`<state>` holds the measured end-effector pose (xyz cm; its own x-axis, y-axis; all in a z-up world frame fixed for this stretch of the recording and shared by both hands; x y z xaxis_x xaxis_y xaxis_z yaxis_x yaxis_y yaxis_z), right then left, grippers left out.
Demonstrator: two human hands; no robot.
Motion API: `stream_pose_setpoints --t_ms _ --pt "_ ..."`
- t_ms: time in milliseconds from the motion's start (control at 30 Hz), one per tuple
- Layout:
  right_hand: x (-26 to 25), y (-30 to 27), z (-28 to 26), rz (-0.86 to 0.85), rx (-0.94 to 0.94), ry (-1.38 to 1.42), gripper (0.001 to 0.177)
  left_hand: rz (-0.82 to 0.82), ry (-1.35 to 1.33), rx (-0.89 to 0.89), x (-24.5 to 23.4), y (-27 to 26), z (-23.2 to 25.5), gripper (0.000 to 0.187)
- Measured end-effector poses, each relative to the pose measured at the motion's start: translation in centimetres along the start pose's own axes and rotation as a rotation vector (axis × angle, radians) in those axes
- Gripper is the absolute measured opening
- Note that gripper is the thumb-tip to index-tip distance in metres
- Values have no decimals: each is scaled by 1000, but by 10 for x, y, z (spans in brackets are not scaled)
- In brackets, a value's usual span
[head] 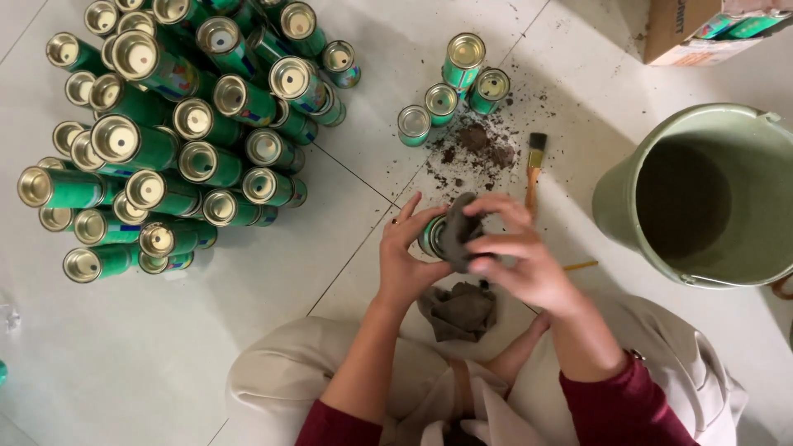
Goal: Cleaning dirt and debris from the bottom of metal cans using a brush and a cloth.
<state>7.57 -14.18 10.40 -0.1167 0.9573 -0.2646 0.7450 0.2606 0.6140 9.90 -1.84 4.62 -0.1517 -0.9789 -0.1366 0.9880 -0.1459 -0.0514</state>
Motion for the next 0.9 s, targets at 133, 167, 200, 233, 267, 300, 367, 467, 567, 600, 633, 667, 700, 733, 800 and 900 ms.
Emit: stream_pose_setpoints --t_ms 133,167,200,233,267,300,367,467,567,600,633,667,700,733,800,900 --pt "22 -22 21 -13 70 -161 20 19 113 89 2 -2 -19 51" --pt "27 -28 31 -31 217 -134 31 47 176 118 3 -2 -22 52" --pt "31 -35 41 -50 363 -107 43 74 239 147 3 -3 -25 53" --pt "34 -33 39 -54 365 -104 43 76 239 142 4 -3 -23 53" --pt "39 -40 48 -63 528 -46 44 94 245 166 3 -4 -19 51" --pt "44 -47 56 -70 688 13 45 112 253 193 2 -4 -15 48" --pt "43 -39 55 16 823 -67 44 144 278 211 4 -9 -8 42" --pt "31 -60 70 163 900 -138 37 202 345 257 5 -15 -4 40" --pt "28 -65 77 146 831 -25 40 223 368 274 1 -13 -4 41" --pt "35 -63 77 61 816 82 50 225 349 256 -2 -11 -5 37" --pt "31 -58 71 61 816 82 50 225 350 257 -3 -11 -6 37" --pt "35 -52 66 -38 823 91 55 194 352 257 -2 -10 -7 41" --pt "39 -48 60 -143 830 100 61 166 352 254 -1 -11 -9 46" --pt "39 -49 62 -148 830 101 61 170 352 251 -1 -11 -13 46" --pt "37 -56 69 -195 886 48 66 144 344 235 3 -10 -22 54" --pt "40 -69 76 -113 956 16 65 174 388 243 4 -12 -18 43"
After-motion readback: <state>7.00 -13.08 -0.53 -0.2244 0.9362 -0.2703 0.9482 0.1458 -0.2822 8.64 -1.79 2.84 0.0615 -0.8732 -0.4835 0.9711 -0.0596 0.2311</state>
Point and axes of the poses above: each hand's wrist, its own y-axis towards the middle knuckle, its own x-axis out of the palm, z = x × y, the point moved 9 cm from there along y, towards the middle knuckle, and after that the axes turned 12 degrees about -x, right-handed, at the moved point
